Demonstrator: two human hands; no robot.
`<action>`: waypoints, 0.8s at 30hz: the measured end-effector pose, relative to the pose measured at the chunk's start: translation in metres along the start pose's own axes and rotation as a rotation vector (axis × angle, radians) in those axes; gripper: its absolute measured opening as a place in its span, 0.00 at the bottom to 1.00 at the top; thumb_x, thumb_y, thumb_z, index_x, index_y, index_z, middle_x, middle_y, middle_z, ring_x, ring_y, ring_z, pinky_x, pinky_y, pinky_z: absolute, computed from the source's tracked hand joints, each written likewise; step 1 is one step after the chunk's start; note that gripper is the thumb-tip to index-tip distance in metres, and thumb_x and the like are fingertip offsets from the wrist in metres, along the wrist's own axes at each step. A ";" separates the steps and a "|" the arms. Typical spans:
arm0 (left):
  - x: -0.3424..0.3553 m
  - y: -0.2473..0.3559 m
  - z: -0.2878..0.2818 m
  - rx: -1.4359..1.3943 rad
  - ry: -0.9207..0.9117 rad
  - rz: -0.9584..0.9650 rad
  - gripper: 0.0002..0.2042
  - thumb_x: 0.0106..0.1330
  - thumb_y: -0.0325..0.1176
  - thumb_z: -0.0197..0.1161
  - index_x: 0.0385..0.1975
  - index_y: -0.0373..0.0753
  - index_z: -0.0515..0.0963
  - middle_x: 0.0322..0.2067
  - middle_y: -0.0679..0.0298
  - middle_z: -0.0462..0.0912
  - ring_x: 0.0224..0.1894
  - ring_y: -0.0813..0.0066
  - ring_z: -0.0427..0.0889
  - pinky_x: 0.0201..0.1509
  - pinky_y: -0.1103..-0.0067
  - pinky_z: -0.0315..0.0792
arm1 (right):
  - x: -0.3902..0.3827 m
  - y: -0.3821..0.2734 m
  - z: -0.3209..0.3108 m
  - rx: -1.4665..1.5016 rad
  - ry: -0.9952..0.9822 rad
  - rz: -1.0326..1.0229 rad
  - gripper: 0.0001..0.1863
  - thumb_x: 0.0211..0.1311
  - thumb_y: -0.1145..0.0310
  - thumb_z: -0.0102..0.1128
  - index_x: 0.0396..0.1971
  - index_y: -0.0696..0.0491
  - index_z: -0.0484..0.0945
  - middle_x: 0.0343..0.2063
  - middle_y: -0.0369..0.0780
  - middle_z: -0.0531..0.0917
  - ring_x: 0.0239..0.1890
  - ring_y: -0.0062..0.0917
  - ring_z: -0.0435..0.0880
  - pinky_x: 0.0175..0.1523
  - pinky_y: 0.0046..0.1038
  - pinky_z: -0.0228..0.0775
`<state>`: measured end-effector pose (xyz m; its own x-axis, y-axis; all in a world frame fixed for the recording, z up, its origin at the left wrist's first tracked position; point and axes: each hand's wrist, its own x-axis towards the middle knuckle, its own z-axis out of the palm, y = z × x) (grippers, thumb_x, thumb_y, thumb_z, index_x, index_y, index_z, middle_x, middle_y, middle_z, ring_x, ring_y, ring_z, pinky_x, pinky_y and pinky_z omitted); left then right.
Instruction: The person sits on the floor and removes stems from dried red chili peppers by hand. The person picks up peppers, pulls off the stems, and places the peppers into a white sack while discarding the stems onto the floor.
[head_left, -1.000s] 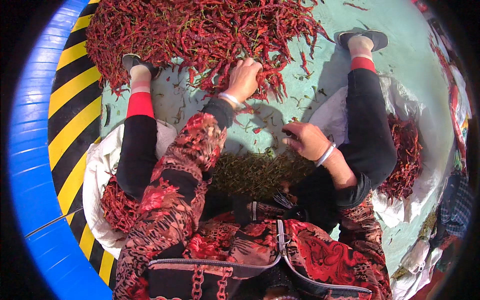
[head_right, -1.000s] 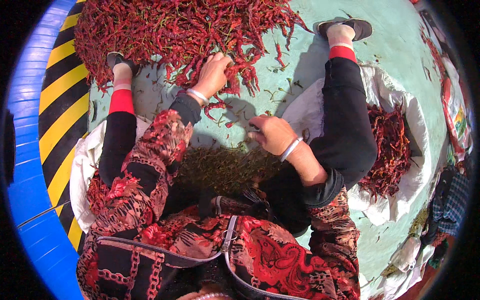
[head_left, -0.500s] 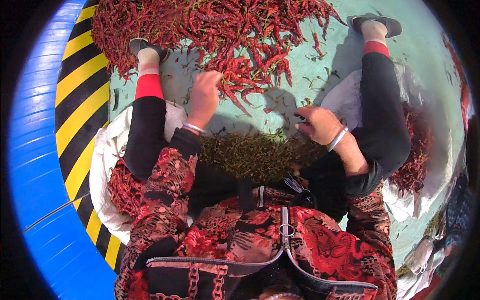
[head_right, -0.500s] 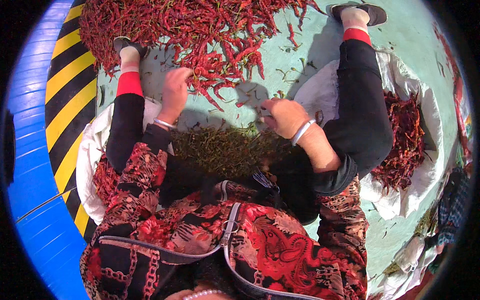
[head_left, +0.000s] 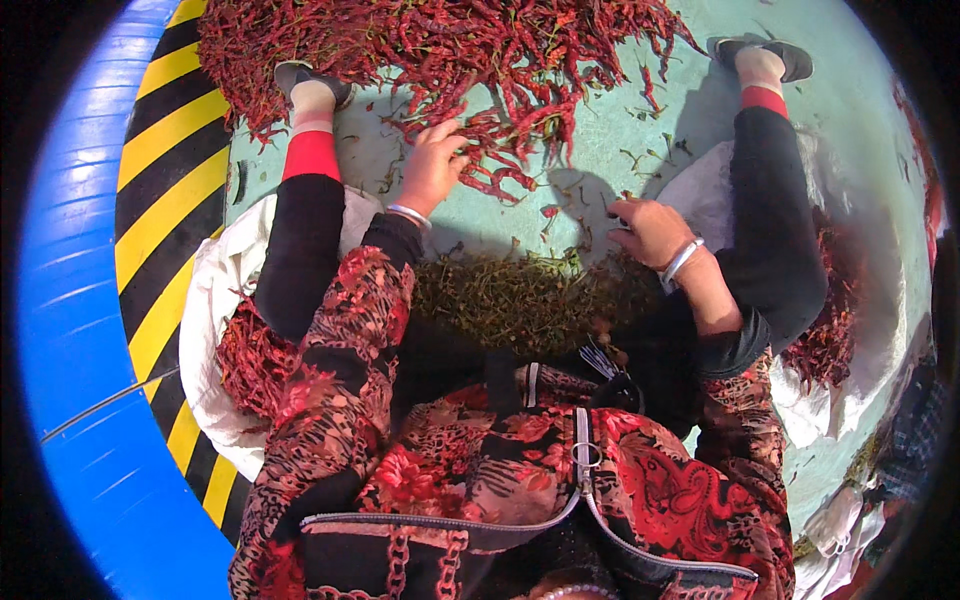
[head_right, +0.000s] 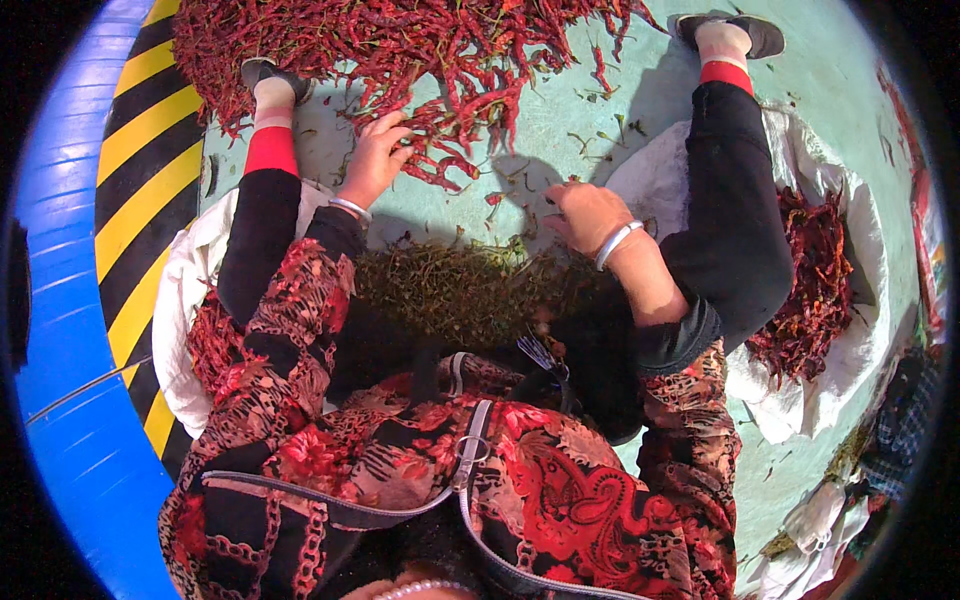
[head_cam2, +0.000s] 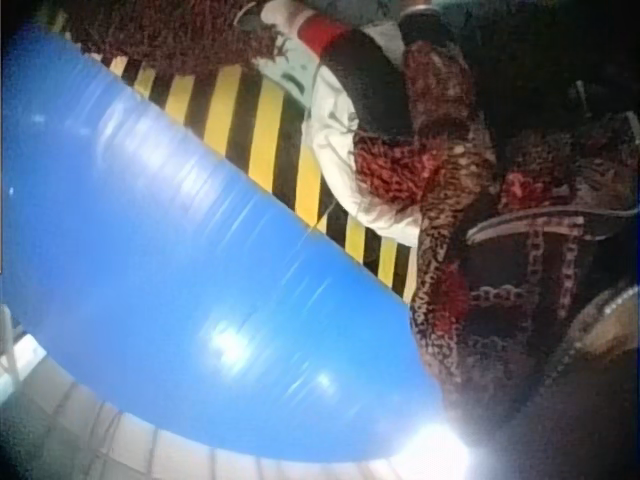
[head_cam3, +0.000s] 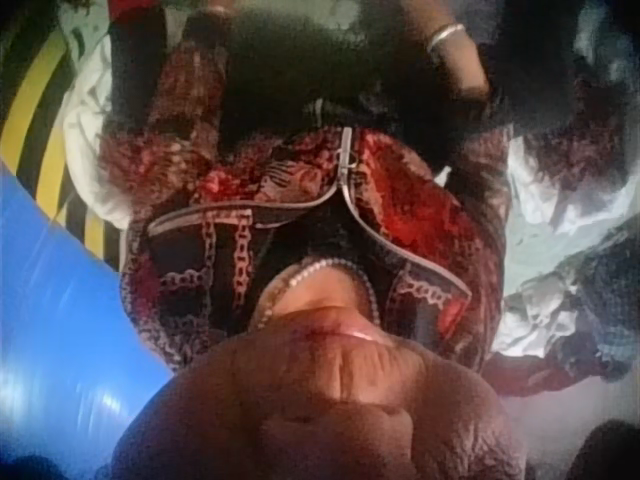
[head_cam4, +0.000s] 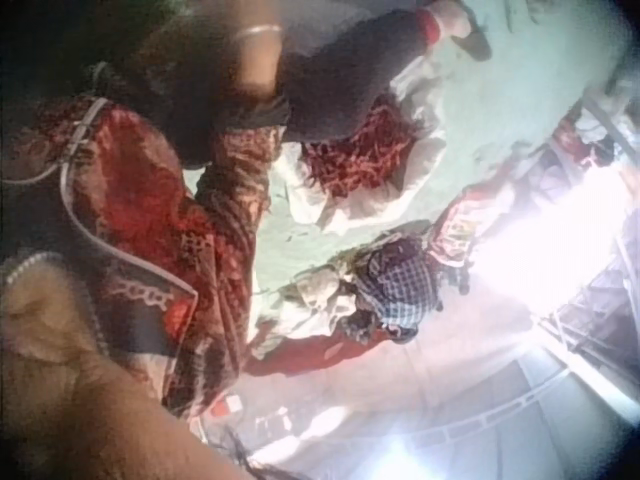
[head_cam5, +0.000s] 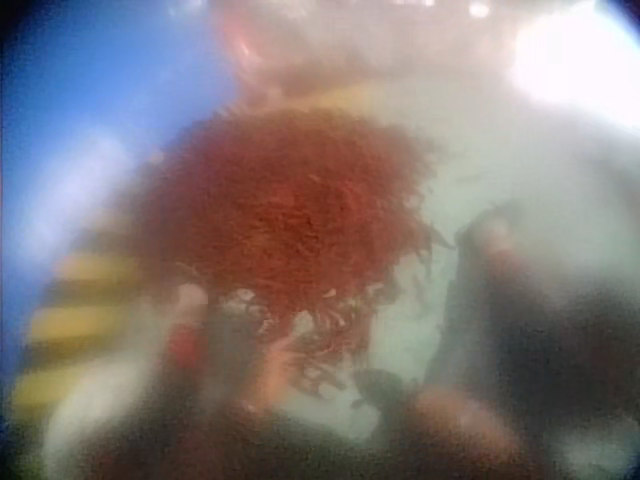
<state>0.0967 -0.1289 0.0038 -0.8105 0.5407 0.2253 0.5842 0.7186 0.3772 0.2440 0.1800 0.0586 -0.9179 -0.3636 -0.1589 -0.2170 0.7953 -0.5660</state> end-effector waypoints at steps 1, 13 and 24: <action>0.000 -0.008 -0.002 0.027 0.017 -0.022 0.15 0.44 0.31 0.64 0.34 0.37 0.75 0.47 0.60 0.71 0.48 0.58 0.67 0.52 0.68 0.63 | -0.001 0.001 0.002 -0.013 -0.007 0.005 0.15 0.47 0.66 0.58 0.35 0.56 0.72 0.30 0.48 0.77 0.34 0.43 0.75 0.37 0.38 0.67; 0.044 0.102 0.049 0.178 -0.085 0.080 0.18 0.47 0.33 0.62 0.40 0.40 0.71 0.40 0.58 0.70 0.42 0.57 0.67 0.47 0.69 0.65 | 0.006 -0.013 0.017 0.012 -0.091 -0.039 0.17 0.47 0.67 0.57 0.38 0.57 0.71 0.30 0.48 0.77 0.35 0.43 0.75 0.38 0.37 0.67; 0.032 0.057 0.039 0.124 0.079 -0.155 0.09 0.48 0.25 0.60 0.31 0.37 0.76 0.33 0.60 0.72 0.37 0.59 0.71 0.41 0.70 0.67 | 0.005 -0.016 0.006 -0.007 -0.089 0.003 0.14 0.47 0.69 0.56 0.35 0.57 0.69 0.29 0.47 0.75 0.34 0.44 0.74 0.36 0.39 0.66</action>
<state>0.1059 -0.0535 -0.0025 -0.8891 0.3866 0.2451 0.4488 0.8417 0.3003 0.2447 0.1625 0.0617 -0.8857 -0.4023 -0.2318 -0.2166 0.7996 -0.5601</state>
